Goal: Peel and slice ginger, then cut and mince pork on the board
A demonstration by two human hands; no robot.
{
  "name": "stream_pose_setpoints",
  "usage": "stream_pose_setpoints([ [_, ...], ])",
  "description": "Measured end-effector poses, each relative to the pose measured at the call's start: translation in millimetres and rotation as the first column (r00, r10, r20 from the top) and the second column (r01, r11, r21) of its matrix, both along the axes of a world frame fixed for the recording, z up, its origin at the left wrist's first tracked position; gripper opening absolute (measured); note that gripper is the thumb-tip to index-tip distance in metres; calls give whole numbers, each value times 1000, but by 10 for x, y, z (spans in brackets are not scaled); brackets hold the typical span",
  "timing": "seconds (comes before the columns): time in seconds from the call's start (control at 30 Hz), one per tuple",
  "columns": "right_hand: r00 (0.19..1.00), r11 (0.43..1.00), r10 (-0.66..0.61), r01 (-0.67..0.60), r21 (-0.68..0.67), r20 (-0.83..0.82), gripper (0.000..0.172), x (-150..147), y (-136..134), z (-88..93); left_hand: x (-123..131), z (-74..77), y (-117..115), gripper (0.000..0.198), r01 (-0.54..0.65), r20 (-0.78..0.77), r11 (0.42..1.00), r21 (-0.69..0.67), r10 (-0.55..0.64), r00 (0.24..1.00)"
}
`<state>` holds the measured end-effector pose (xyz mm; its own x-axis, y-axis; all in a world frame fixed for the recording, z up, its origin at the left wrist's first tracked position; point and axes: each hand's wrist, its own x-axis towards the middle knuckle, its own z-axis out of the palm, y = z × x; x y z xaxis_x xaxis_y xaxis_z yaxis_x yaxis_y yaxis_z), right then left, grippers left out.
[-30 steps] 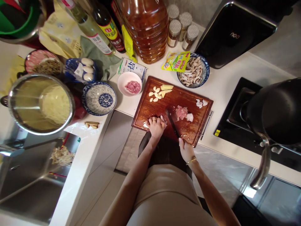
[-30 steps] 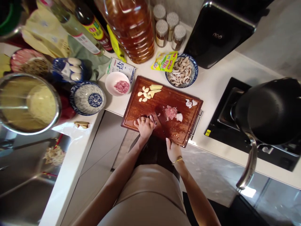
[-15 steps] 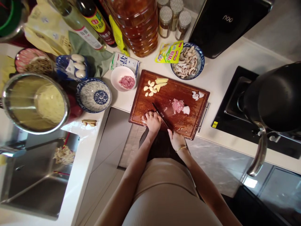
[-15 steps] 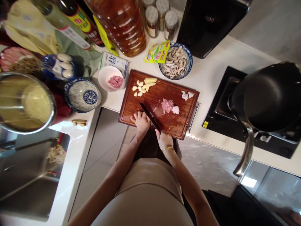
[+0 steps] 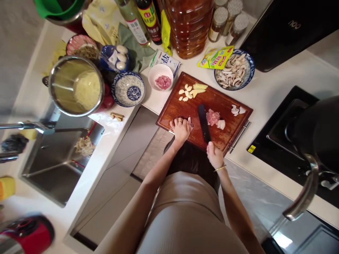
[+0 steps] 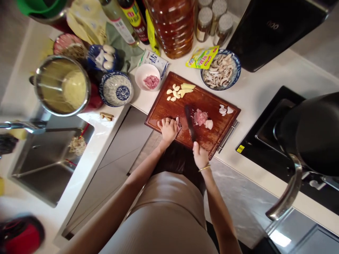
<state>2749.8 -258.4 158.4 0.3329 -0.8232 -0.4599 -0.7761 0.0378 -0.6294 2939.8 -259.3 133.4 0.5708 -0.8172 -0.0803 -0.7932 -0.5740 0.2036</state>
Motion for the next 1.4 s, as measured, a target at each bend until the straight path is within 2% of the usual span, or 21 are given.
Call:
stream_pose_setpoints([
  [0.13, 995, 987, 101, -102, -121, -15, 61, 225, 107, -16, -15, 24, 67, 32, -40, -19, 997, -64, 39, 999],
  [0.37, 988, 979, 147, -153, -133, -53, 65, 276, 192, -35, -8, 4, 131, 23, 27, -26, 986, -162, -32, 999],
  [0.57, 985, 978, 102, -126, -169, -140, 67, 454, 291, -41, 105, -32, 47, 21, 86, -16, 975, -207, -91, 996],
  [0.73, 981, 966, 28, -75, -246, -189, 68, 623, 255, -53, 175, -66, 11, 23, 114, -75, 951, -287, -141, 987],
  [1.03, 968, 968, 65, -120, -221, -242, 67, 397, 279, 46, 208, -78, -2, 27, 151, -124, 931, -331, -202, 971],
  [1.27, 961, 965, 72, -135, -225, -268, 68, 582, 74, -35, 224, -102, -4, 28, 177, -103, 916, -361, -227, 968],
  [1.4, 968, 964, 5, -72, -255, -252, 70, 545, 13, -128, 222, -118, -21, 30, 188, -86, 906, -379, -237, 968],
])
